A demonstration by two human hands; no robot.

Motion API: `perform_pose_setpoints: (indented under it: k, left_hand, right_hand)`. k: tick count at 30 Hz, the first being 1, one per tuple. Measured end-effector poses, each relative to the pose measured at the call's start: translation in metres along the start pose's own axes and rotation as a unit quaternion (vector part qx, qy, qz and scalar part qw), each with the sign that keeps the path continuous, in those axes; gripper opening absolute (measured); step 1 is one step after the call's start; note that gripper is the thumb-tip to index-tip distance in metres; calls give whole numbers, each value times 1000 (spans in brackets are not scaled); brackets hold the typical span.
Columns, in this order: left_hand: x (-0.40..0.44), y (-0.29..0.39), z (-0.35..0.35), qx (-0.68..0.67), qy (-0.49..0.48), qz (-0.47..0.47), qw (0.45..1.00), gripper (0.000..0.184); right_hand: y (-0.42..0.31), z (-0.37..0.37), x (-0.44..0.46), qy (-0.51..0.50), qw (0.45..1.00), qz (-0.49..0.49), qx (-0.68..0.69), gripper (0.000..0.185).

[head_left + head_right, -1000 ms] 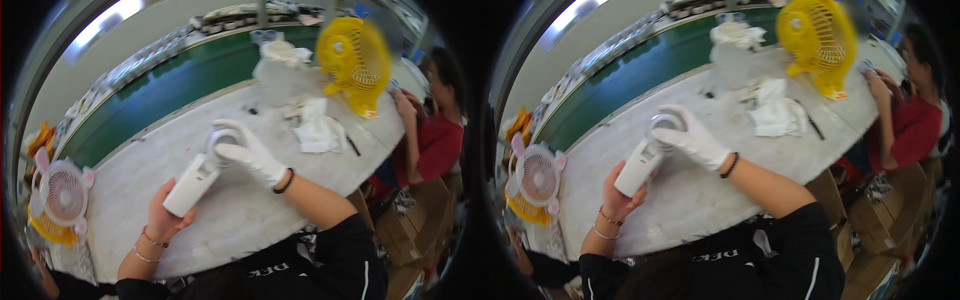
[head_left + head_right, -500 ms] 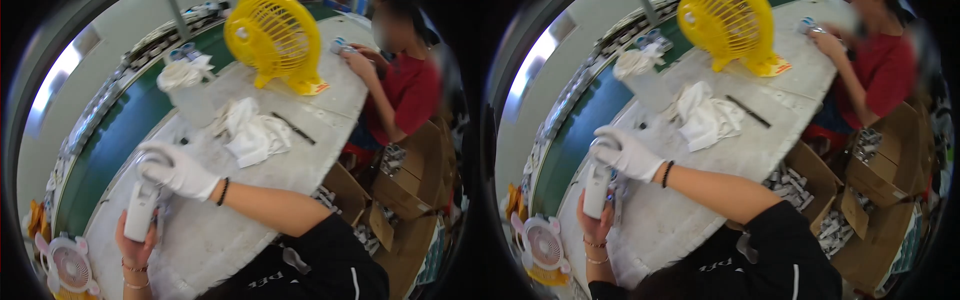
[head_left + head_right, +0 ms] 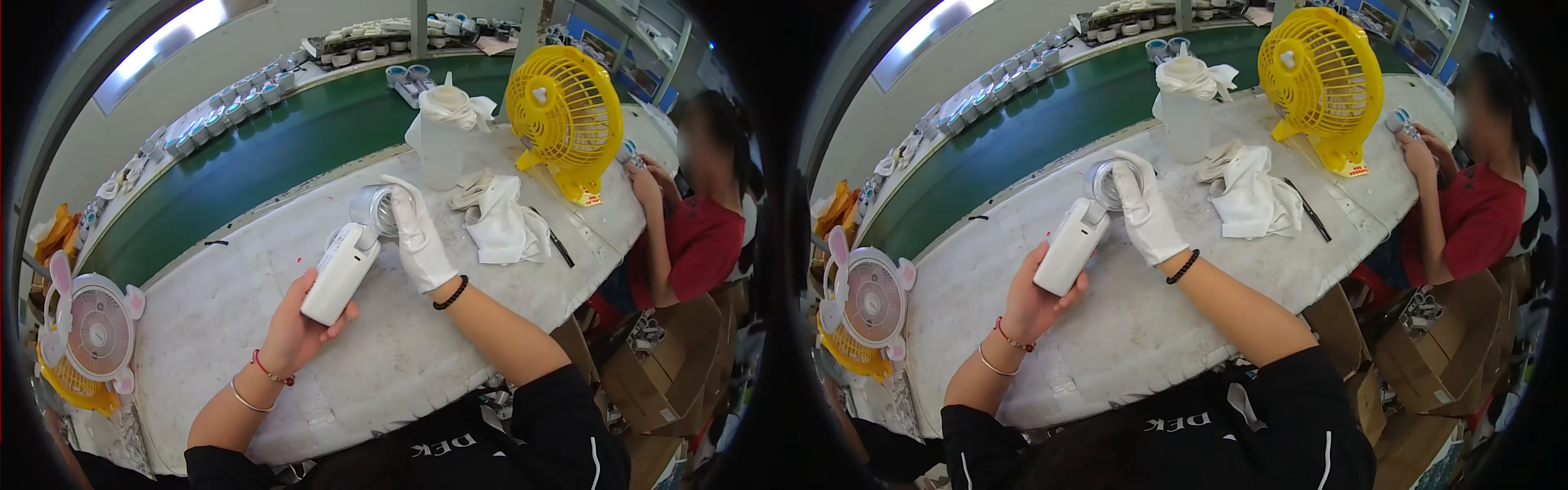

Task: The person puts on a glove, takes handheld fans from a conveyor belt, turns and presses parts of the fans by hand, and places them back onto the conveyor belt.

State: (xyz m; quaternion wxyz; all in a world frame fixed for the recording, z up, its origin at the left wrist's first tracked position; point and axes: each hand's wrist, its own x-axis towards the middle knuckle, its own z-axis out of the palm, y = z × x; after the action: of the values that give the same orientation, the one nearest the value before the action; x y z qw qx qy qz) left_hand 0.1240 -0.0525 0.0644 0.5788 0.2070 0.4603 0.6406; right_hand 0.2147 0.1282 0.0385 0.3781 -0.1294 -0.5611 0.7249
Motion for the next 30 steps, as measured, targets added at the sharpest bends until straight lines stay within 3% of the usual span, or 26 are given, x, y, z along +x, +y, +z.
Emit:
perform_pose_setpoints:
  k: [2,5,8,11,12,15,16,17,19,21,24,27,30]
  left_hand:
    - [-1,1,9,-8,14,1,1000,46]
    - [4,-1,14,26,3,28,999,43]
    - [15,-2,19,29,109,57,992,40]
    - [32,18,-1,173,74,115,975,39]
    - [36,29,-10,216,52,153,963,38]
    - [60,47,-63,423,185,271,845,39]
    - [69,53,-88,499,232,311,775,40]
    - [75,60,-112,565,271,347,698,41]
    - [76,76,-142,619,330,298,647,42]
    - [81,91,-180,664,366,243,605,42]
    - [91,102,-240,758,410,210,463,43]
    - [103,103,-287,778,451,169,402,46]
    - [113,99,-308,758,473,124,432,48]
  right_hand:
    - [0,15,-4,46,998,-34,-36,63]
    - [-1,37,-19,3,999,5,46,78]
    - [-19,58,-35,-26,998,6,54,84]
    - [-7,46,-23,-42,987,-66,-140,89]
    - [20,33,-13,3,944,-157,-290,85]
    - [17,13,-1,-73,926,-50,-366,78]
    - [-4,15,-1,-147,945,59,-286,76]
    - [-2,12,-2,-144,933,29,-329,74]
    - [10,10,-5,-137,899,-19,-416,71]
    - [5,7,-3,-157,905,-18,-394,72]
    - [2,9,-4,-162,904,9,-396,73]
    - [3,7,-2,-159,909,0,-386,70]
    - [1,7,0,-156,912,3,-378,65]
